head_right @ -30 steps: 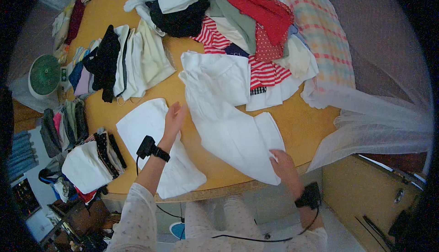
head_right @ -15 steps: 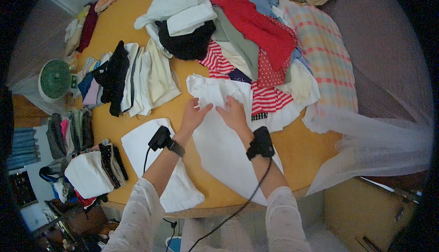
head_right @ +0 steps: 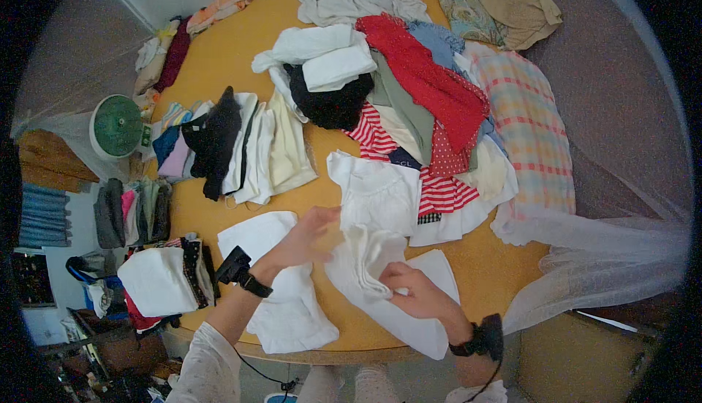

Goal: Folding various items of clothing on a bed.

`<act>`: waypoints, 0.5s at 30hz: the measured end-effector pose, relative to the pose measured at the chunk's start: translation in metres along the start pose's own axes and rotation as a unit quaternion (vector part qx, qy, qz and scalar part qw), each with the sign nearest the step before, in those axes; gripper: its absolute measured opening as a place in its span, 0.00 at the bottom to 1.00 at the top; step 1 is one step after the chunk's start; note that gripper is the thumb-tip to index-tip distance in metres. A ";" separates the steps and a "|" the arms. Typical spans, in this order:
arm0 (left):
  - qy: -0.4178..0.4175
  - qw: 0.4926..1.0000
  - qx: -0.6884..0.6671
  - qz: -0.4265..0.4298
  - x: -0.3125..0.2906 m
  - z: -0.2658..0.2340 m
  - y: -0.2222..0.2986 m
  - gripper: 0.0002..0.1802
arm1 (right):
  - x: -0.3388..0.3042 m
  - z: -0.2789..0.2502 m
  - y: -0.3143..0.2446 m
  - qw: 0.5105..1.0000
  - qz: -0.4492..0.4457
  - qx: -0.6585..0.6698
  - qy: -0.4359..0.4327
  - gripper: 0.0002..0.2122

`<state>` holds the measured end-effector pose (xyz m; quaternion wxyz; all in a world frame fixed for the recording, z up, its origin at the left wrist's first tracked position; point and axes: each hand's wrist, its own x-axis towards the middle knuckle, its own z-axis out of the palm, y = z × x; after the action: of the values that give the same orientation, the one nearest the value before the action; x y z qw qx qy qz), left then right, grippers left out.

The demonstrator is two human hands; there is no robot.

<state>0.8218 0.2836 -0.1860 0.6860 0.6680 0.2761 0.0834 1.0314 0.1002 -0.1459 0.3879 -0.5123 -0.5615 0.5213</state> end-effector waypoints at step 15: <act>-0.156 0.963 -0.153 0.157 -0.154 0.021 0.217 0.46 | -0.043 0.049 -0.220 0.980 -0.185 0.067 -0.037 0.06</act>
<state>0.7588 0.2115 0.0628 0.7931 0.5945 0.0418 0.1261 0.9540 0.0642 0.0671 0.4900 -0.3525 -0.6243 0.4959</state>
